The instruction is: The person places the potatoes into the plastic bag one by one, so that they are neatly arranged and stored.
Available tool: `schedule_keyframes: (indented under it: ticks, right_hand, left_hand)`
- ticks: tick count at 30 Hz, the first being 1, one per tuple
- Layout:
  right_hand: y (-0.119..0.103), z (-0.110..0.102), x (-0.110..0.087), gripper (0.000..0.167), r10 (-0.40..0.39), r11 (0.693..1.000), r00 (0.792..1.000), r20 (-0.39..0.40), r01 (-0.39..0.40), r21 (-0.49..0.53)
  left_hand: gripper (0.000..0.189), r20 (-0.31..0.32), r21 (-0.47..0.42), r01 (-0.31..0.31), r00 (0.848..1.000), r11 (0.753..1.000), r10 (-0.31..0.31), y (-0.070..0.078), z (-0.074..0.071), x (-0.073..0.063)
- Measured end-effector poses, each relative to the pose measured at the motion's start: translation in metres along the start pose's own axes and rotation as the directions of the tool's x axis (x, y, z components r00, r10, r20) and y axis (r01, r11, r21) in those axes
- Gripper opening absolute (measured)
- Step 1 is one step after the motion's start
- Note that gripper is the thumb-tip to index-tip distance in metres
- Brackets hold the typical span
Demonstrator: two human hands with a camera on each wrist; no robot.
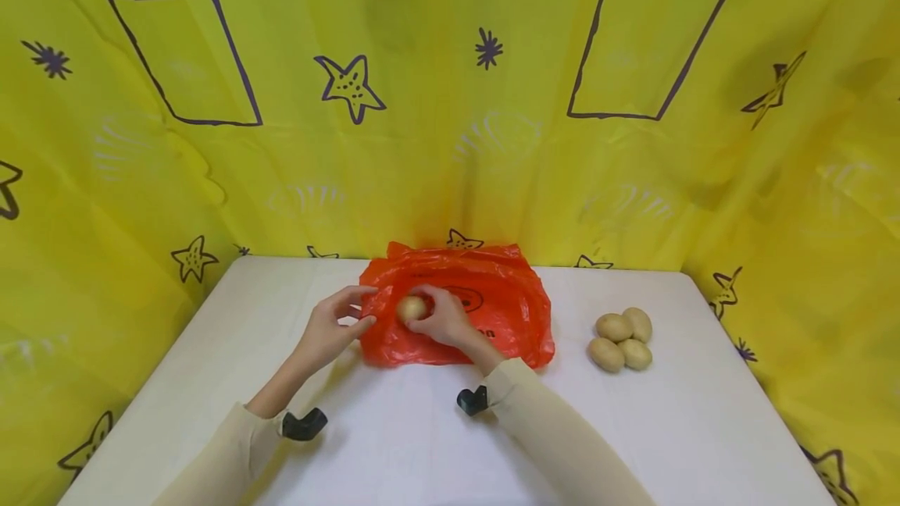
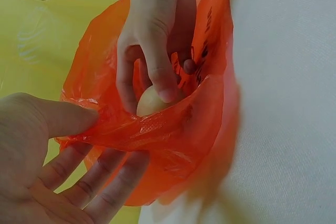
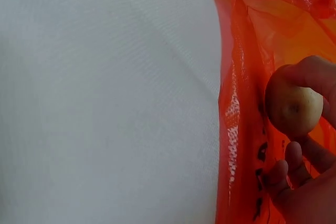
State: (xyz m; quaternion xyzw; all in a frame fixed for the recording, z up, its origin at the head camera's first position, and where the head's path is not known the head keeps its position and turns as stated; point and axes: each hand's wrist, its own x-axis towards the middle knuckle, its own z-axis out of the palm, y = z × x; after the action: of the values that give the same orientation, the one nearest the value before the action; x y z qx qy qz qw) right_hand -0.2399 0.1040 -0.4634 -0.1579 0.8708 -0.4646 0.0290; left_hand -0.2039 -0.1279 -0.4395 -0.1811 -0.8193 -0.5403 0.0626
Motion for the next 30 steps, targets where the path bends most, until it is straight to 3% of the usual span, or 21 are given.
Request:
schedule_keyframes:
  ticks: [30]
  right_hand:
    - [0.0044,0.0049,0.0061,0.052,0.006,0.996,0.999,0.044,-0.010,0.093]
  left_hand:
    - [0.040,-0.001,-0.007,-0.003,1.000,1.000,0.003,-0.0013,0.0012,-0.0012]
